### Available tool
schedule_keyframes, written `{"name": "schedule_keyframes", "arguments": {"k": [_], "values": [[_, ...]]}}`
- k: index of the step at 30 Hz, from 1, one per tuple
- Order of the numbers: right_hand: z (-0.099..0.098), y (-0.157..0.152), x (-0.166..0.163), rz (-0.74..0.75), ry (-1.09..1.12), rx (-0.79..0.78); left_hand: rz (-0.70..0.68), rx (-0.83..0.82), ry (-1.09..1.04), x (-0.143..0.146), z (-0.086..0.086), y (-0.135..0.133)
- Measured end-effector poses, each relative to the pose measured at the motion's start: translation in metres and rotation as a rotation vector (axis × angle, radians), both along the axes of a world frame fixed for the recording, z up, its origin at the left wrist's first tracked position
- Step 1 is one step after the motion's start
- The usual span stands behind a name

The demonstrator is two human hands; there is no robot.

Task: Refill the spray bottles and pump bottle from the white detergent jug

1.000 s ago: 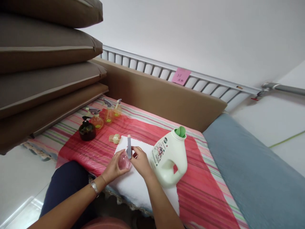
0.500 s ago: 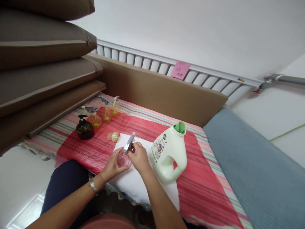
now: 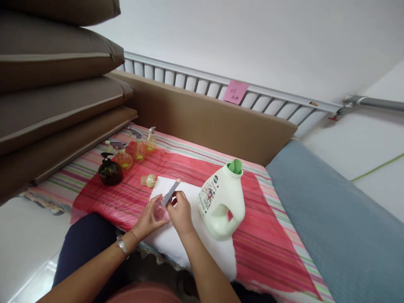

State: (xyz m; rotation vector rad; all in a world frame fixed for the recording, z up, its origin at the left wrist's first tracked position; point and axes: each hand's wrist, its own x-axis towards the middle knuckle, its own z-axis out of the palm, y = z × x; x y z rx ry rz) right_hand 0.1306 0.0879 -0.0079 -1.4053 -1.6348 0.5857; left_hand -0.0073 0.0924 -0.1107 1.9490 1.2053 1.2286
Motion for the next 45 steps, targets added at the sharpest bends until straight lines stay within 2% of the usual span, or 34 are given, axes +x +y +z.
{"name": "schedule_keyframes", "arguments": {"k": [5, 8, 11, 16, 20, 23, 27, 34, 41, 45], "values": [[-0.004, -0.004, -0.007, -0.145, -0.025, 0.049, 0.015, 0.006, -0.015, -0.001, 0.002, 0.0], [-0.006, -0.004, -0.009, -0.18, -0.033, 0.078, -0.035, -0.035, -0.01, -0.006, 0.014, -0.002], [-0.009, -0.003, -0.01, -0.177, -0.033, 0.098, -0.067, -0.057, -0.029, -0.015, 0.04, -0.008], [-0.015, -0.005, -0.013, -0.169, -0.009, 0.111, 0.015, -0.063, -0.137, -0.016, 0.1, -0.016], [-0.018, -0.005, -0.018, -0.186, 0.035, 0.124, 0.004, 0.005, 0.088, -0.002, 0.139, -0.004], [-0.02, -0.003, -0.022, -0.201, 0.087, 0.135, -0.003, -0.001, 0.263, 0.005, 0.155, 0.008], [-0.025, -0.004, -0.024, -0.166, 0.201, 0.131, -0.015, -0.014, 0.339, 0.004, 0.161, 0.015], [-0.031, -0.007, -0.022, 0.026, 0.414, 0.14, -0.033, -0.064, 0.39, 0.001, 0.165, 0.015], [-0.032, 0.002, -0.022, -0.057, 0.544, 0.117, -0.045, -0.1, 0.401, 0.003, 0.169, 0.021], [-0.03, 0.0, -0.022, 0.017, 0.562, 0.119, -0.054, -0.105, 0.401, 0.003, 0.169, 0.021]]}}
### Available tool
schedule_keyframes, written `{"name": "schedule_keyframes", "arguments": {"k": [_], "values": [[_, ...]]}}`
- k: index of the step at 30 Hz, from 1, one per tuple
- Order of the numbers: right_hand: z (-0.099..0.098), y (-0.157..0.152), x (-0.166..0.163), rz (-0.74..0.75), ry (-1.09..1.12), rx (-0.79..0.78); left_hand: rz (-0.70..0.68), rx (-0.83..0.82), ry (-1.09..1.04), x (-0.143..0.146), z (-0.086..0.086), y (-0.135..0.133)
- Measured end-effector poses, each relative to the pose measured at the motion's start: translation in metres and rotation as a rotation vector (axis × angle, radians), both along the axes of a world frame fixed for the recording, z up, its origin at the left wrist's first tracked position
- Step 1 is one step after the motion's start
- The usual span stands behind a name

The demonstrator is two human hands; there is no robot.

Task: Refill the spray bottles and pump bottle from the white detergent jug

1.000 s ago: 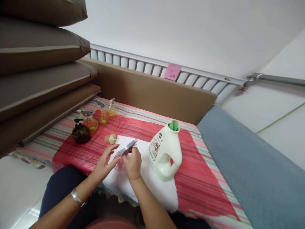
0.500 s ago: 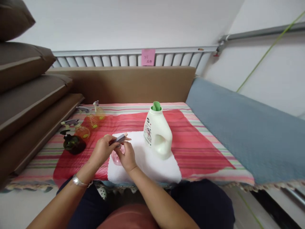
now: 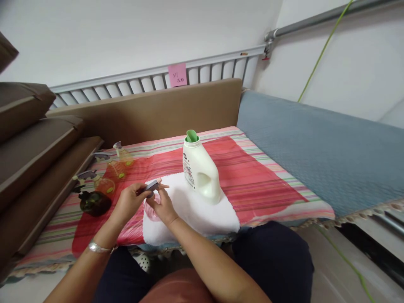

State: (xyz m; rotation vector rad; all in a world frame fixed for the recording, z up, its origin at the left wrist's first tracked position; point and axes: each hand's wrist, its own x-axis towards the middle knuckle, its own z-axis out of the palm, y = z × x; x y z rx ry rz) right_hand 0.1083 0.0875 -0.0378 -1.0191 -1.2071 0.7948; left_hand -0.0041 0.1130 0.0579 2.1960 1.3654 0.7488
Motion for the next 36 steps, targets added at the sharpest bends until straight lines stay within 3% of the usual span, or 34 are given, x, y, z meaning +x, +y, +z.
{"name": "schedule_keyframes", "arguments": {"k": [8, 36], "values": [[0.003, 0.004, -0.003, -0.022, 0.001, -0.004, -0.009, -0.004, -0.017, -0.007, -0.008, 0.003], [0.008, 0.0, -0.008, -0.069, -0.068, -0.062, -0.007, -0.011, -0.031, -0.009, -0.006, 0.001]]}}
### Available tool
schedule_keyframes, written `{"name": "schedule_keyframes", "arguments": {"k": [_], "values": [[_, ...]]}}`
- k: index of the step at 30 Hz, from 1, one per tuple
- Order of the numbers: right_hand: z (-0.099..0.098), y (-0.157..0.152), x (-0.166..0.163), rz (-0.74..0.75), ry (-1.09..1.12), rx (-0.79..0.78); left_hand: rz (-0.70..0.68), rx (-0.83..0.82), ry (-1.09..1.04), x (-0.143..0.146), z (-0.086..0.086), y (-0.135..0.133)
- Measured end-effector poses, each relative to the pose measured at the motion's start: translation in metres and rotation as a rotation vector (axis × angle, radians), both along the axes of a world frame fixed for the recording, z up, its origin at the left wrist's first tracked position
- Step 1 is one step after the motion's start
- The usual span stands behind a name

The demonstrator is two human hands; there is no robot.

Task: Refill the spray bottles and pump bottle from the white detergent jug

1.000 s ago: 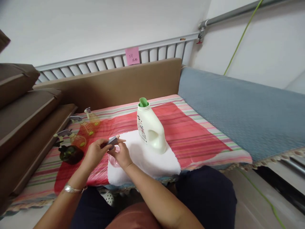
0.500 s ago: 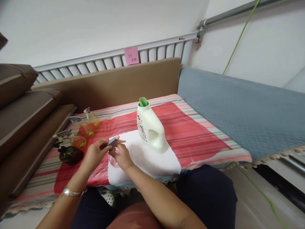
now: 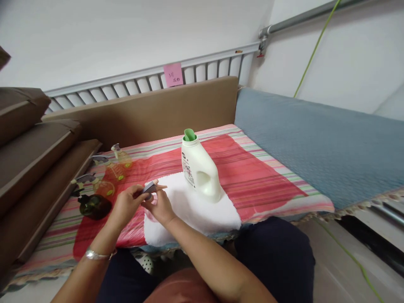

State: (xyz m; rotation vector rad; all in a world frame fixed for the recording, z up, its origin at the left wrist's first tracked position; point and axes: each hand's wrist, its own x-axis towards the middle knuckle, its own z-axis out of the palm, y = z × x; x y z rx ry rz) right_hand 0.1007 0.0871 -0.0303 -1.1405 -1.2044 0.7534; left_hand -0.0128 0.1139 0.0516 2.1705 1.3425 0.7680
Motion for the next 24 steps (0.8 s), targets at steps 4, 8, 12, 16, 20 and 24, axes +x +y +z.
{"name": "schedule_keyframes", "arguments": {"k": [4, 8, 12, 16, 20, 24], "values": [[0.001, 0.001, 0.0, 0.006, 0.018, -0.009, -0.013, 0.002, -0.006, -0.001, -0.002, 0.002], [0.004, 0.0, 0.002, 0.008, 0.041, -0.028, -0.018, -0.005, -0.003, -0.002, -0.004, 0.002], [0.005, 0.001, 0.005, 0.093, 0.058, -0.013, -0.014, 0.01, 0.004, -0.004, -0.006, 0.004], [0.004, 0.005, 0.002, 0.048, 0.08, -0.025, 0.027, -0.013, 0.001, -0.008, -0.008, 0.009], [0.005, 0.004, -0.008, -0.033, 0.106, -0.026, 0.035, -0.027, -0.005, -0.008, -0.008, 0.009], [0.004, -0.001, -0.011, -0.06, 0.115, -0.011, 0.023, -0.021, -0.017, -0.008, -0.007, 0.006]]}}
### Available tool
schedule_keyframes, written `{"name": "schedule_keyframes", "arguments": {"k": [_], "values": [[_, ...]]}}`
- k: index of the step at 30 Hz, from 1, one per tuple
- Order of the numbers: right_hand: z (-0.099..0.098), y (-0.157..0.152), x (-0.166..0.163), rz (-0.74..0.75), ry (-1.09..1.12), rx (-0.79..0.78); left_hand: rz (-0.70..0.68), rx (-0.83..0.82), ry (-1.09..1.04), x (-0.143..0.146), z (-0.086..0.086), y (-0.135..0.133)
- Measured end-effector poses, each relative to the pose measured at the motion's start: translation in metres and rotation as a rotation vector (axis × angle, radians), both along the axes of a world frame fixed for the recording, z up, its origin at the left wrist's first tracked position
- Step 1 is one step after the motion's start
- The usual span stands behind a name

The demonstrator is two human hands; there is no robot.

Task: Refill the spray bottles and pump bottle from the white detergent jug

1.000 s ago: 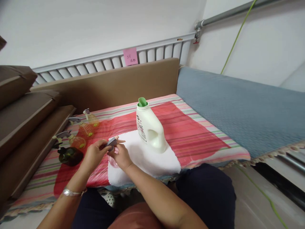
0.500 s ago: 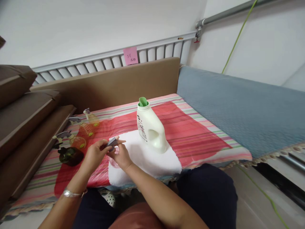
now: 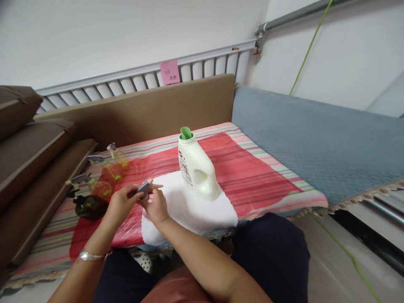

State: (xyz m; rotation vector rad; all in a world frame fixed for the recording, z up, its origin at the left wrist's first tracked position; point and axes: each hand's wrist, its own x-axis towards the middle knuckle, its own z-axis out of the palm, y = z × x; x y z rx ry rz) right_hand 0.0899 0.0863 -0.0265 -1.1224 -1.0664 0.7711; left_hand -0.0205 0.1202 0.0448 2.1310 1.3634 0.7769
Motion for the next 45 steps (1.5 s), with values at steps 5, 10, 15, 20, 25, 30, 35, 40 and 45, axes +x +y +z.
{"name": "schedule_keyframes", "arguments": {"k": [5, 10, 15, 20, 25, 30, 35, 40, 45], "values": [[-0.005, -0.001, 0.008, 0.071, -0.034, 0.031, -0.009, 0.016, 0.014, -0.001, 0.001, -0.002], [-0.007, 0.003, 0.011, 0.059, -0.036, 0.018, 0.017, 0.012, 0.004, -0.001, 0.002, -0.002], [-0.003, 0.007, 0.01, 0.158, -0.059, 0.066, -0.011, 0.003, -0.011, -0.003, 0.0, -0.002], [-0.005, 0.007, 0.004, 0.068, -0.066, 0.012, -0.007, 0.003, -0.004, -0.003, -0.001, -0.002], [-0.002, 0.002, 0.007, 0.093, -0.092, 0.016, -0.03, 0.001, -0.004, -0.003, -0.002, -0.002], [0.004, 0.002, 0.011, 0.139, -0.103, 0.049, -0.016, 0.003, 0.003, -0.004, -0.006, 0.0], [0.002, 0.001, 0.001, 0.002, -0.105, 0.048, 0.0, 0.037, 0.016, -0.005, -0.005, -0.001], [0.0, -0.001, -0.003, -0.025, -0.122, 0.057, 0.012, 0.043, 0.004, -0.004, -0.005, -0.001], [0.003, 0.0, 0.001, 0.019, -0.177, 0.089, 0.002, 0.033, -0.015, -0.003, -0.007, 0.001]]}}
